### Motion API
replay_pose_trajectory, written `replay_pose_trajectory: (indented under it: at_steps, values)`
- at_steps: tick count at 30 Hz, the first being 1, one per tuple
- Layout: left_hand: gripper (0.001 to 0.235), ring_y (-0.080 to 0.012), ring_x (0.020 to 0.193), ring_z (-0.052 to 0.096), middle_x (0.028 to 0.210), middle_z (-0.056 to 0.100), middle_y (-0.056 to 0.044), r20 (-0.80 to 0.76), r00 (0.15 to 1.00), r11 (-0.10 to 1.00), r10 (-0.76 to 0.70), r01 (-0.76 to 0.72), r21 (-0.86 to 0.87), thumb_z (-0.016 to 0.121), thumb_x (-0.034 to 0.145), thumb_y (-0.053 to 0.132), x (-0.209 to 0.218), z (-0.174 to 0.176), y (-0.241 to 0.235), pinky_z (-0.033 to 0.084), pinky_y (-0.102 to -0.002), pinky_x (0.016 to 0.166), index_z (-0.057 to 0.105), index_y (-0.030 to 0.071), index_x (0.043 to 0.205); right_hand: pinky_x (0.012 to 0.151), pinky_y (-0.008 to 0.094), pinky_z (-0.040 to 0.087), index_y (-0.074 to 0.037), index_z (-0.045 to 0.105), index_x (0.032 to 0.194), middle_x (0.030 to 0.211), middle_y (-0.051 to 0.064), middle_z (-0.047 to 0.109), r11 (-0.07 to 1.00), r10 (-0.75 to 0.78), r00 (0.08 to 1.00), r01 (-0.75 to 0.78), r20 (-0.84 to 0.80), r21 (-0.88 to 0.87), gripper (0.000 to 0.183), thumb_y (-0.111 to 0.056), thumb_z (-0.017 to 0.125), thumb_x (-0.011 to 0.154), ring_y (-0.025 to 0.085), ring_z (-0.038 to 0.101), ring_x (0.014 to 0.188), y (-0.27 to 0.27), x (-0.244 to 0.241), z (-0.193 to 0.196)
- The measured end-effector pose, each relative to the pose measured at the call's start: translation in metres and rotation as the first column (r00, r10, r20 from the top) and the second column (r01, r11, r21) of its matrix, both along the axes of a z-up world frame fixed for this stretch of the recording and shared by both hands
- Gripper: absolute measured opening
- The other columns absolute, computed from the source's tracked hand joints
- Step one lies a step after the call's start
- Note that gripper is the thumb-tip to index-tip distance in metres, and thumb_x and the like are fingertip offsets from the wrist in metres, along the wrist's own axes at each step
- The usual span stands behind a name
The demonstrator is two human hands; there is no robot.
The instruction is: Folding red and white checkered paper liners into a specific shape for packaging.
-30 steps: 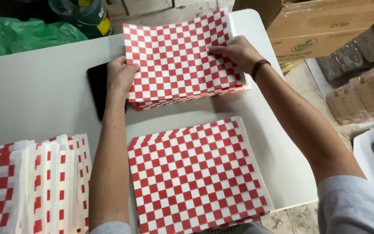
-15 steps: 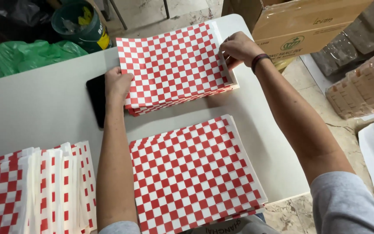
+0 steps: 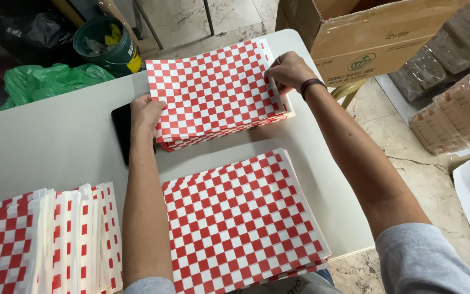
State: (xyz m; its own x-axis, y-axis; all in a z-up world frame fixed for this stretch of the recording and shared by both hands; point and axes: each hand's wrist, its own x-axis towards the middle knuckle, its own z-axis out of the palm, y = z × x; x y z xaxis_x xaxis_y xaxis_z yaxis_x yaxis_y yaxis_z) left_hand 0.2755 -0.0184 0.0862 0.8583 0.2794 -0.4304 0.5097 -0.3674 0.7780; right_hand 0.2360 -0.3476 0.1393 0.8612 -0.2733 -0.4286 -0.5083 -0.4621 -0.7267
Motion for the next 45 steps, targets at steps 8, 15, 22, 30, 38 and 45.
replay_pose_trajectory:
  at_steps: [8, 15, 22, 30, 38, 45]
  values:
    - [0.029, -0.0331, 0.085, 0.075, 0.088, 0.074, -0.009, 0.163, 0.976, 0.966, -0.146, 0.105, 0.236, 0.071, 0.075, 0.027, 0.015, -0.014, 0.015, 0.059, -0.046, 0.066, 0.078, 0.016, 0.101, 0.063, 0.049, 0.065, 0.007, 0.068, 0.112, 0.09, 0.028, 0.069, 0.999, 0.034, 0.989, -0.033, 0.146, -0.008, 0.035, -0.009, 0.072, 0.082, 0.038, 0.074, 0.072, -0.012, 0.02, -0.033]
    - [0.035, -0.0213, 0.095, 0.075, 0.109, 0.075, -0.004, -0.111, 0.979, 0.858, -0.173, 0.205, 0.472, 0.071, 0.092, 0.038, 0.002, 0.019, -0.001, 0.057, -0.033, 0.075, 0.061, 0.011, 0.111, 0.066, 0.035, 0.066, -0.01, 0.062, 0.093, 0.11, 0.011, 0.072, 0.999, -0.03, 0.999, 0.03, -0.016, -0.027, 0.011, -0.005, 0.066, 0.085, 0.028, 0.075, 0.086, 0.006, 0.009, -0.006]
    - [0.035, -0.0205, 0.096, 0.075, 0.111, 0.075, -0.003, -0.1, 0.981, 0.865, -0.167, 0.195, 0.463, 0.073, 0.09, 0.037, 0.001, 0.015, 0.002, 0.057, -0.034, 0.078, 0.061, 0.012, 0.112, 0.066, 0.038, 0.064, -0.005, 0.057, 0.1, 0.12, 0.017, 0.069, 0.988, 0.074, 0.997, -0.078, -0.034, -0.137, 0.014, -0.018, 0.057, 0.097, 0.037, 0.076, 0.082, 0.016, 0.004, 0.006]
    - [0.034, -0.0202, 0.098, 0.074, 0.113, 0.075, -0.003, -0.087, 0.985, 0.872, -0.151, 0.174, 0.457, 0.073, 0.089, 0.033, 0.007, 0.01, 0.003, 0.058, -0.034, 0.076, 0.062, 0.012, 0.113, 0.052, 0.03, 0.049, -0.008, 0.057, 0.075, 0.078, 0.009, 0.065, 0.871, 0.267, 0.958, -0.192, 0.107, -0.451, 0.023, -0.012, 0.066, 0.095, 0.021, 0.059, 0.063, 0.001, 0.027, -0.044]
    - [0.038, -0.022, 0.1, 0.074, 0.121, 0.072, -0.007, -0.085, 0.988, 0.906, -0.129, 0.152, 0.395, 0.072, 0.089, 0.028, 0.001, 0.029, 0.001, 0.061, -0.033, 0.068, 0.061, 0.011, 0.121, 0.049, 0.035, 0.054, -0.005, 0.062, 0.076, 0.086, 0.014, 0.069, 0.894, 0.256, 0.951, -0.163, 0.176, -0.418, 0.014, -0.01, 0.063, 0.089, 0.027, 0.065, 0.06, -0.008, 0.018, -0.042]
    - [0.062, -0.0364, 0.122, 0.057, 0.134, 0.057, -0.018, 0.295, 0.857, 0.727, -0.423, 0.126, 0.675, 0.069, 0.091, 0.042, -0.002, 0.012, 0.028, 0.045, -0.049, 0.097, 0.054, 0.011, 0.142, 0.066, 0.043, 0.052, -0.005, 0.077, 0.112, 0.078, 0.015, 0.075, 0.818, 0.423, 0.695, -0.017, 0.581, -0.575, 0.033, -0.032, 0.074, 0.093, 0.03, 0.072, 0.073, -0.051, 0.033, -0.093]
